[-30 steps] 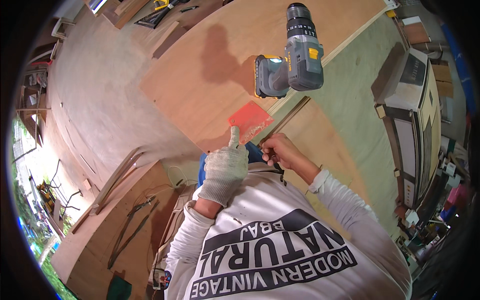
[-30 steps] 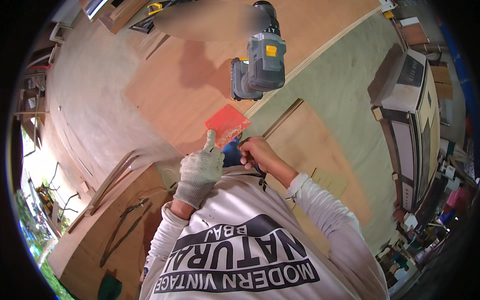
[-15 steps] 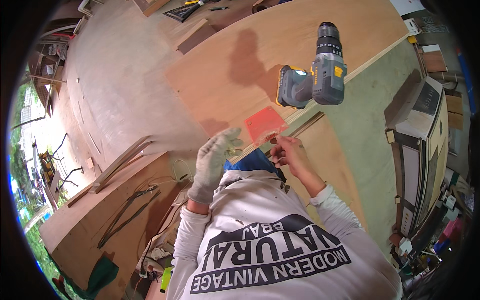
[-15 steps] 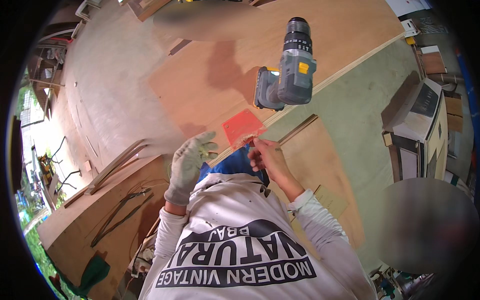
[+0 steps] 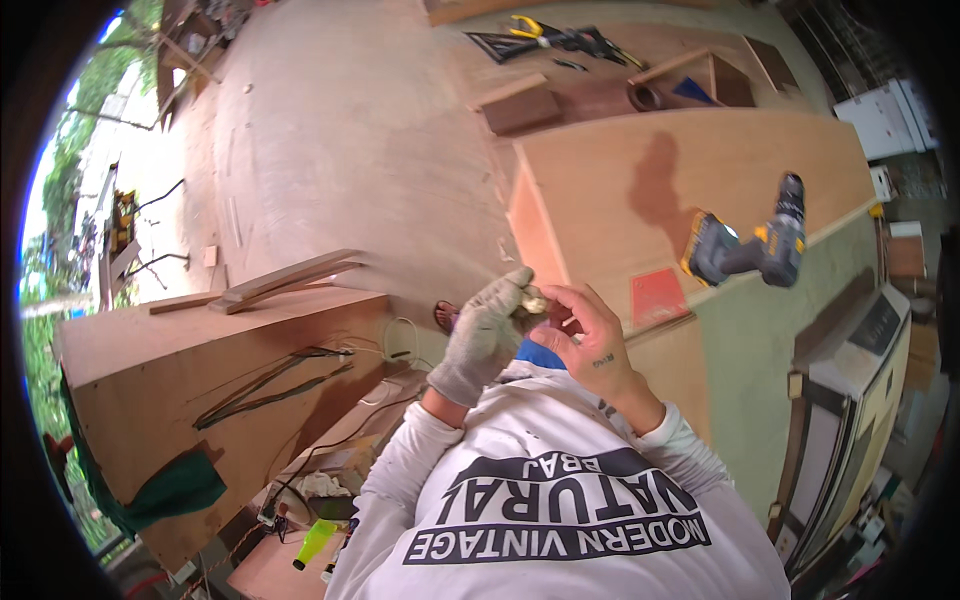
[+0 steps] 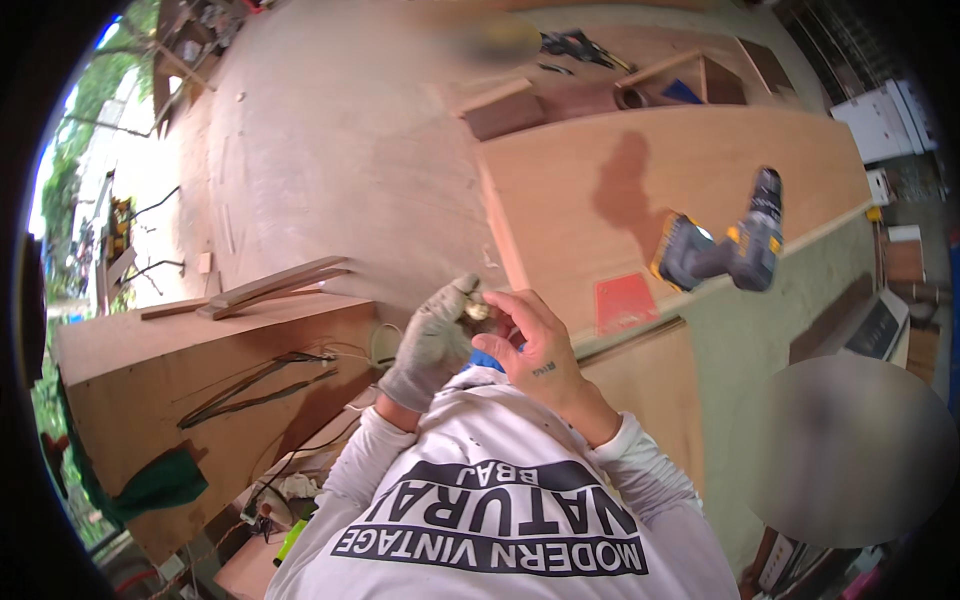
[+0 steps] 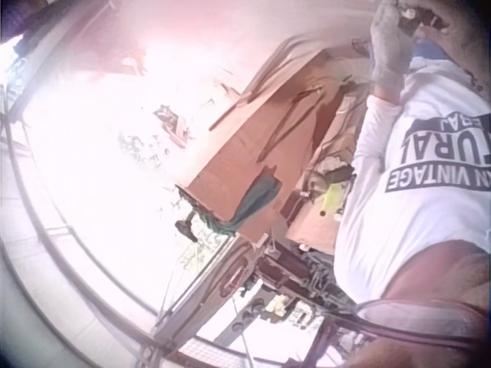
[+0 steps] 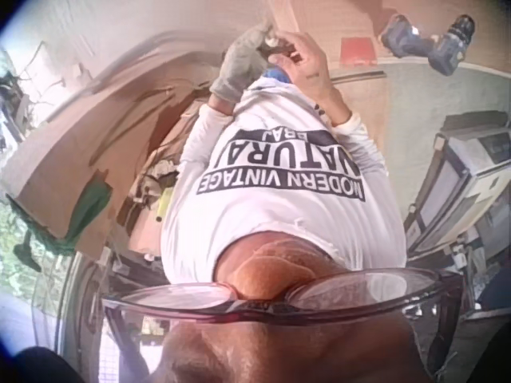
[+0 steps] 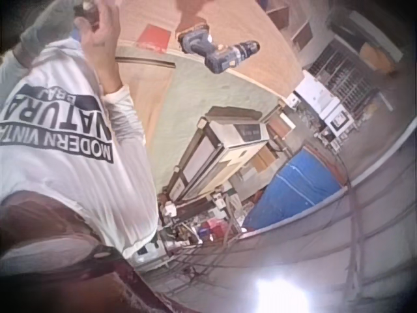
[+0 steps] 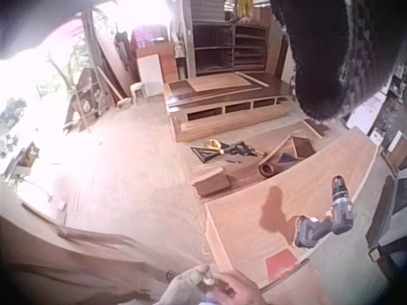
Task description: The person takes a heat gun from a storage rack, plugs it into an outlet, and uses it to heat a red component while holding it by hand on a wooden board. Then, the person uses a cordless drill to drive a screw into the component on the board.
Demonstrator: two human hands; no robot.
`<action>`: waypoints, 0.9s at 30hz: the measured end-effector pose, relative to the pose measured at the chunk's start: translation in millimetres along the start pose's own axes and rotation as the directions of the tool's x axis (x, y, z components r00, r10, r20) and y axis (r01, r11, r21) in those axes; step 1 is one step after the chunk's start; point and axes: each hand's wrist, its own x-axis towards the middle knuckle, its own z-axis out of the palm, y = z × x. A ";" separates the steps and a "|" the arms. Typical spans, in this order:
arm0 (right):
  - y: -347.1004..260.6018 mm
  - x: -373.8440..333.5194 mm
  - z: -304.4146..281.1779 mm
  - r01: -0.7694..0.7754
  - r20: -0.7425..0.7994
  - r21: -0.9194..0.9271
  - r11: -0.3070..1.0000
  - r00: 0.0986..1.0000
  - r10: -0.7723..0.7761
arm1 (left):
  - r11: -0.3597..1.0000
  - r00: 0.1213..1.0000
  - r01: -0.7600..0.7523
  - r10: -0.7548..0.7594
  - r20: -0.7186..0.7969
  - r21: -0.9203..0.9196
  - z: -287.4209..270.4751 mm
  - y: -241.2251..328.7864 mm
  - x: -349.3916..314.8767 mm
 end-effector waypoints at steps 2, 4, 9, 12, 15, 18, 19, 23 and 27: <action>-11.7 16.5 44.3 0.002 -0.014 -0.060 0.998 1.000 -0.003 | 0.999 1.000 -0.020 0.019 0.004 0.046 -8.1 37.0 -14.9; -19.5 28.7 87.9 0.009 -0.044 -0.107 0.994 0.999 -0.013 | 0.917 0.992 -0.122 0.127 0.014 0.380 -3.5 81.1 -37.8; -22.6 54.3 184.0 -0.022 -0.030 0.021 1.000 0.999 0.022 | 0.897 0.974 -0.192 0.224 -0.036 0.397 -57.2 164.1 -73.6; -11.7 67.8 222.2 -0.090 0.104 0.137 0.986 0.992 0.076 | 0.776 0.938 -0.213 0.332 -0.098 0.594 -73.8 207.3 -104.6; -13.6 85.4 257.8 -0.044 0.207 0.169 0.985 0.978 0.009 | 0.812 0.944 -0.217 0.315 -0.094 0.541 -94.8 239.0 -133.2; -29.3 107.6 287.3 -0.132 0.339 0.099 0.986 0.936 0.092 | 0.835 0.914 -0.279 0.382 -0.135 0.475 -121.5 250.3 -137.7; -34.4 113.7 292.4 -0.124 0.415 0.104 0.987 0.907 0.070 | 0.845 0.890 -0.366 0.440 -0.117 0.389 -130.5 251.8 -136.6; -73.8 150.8 323.1 -0.149 0.492 0.194 0.970 0.870 0.035 | 0.798 0.814 -0.492 0.564 -0.143 0.348 -74.9 299.7 -170.2; -61.4 205.0 355.0 -0.303 0.620 0.347 0.888 0.784 0.025 | 0.670 0.659 -0.718 0.742 -0.122 0.188 -110.6 321.2 -139.8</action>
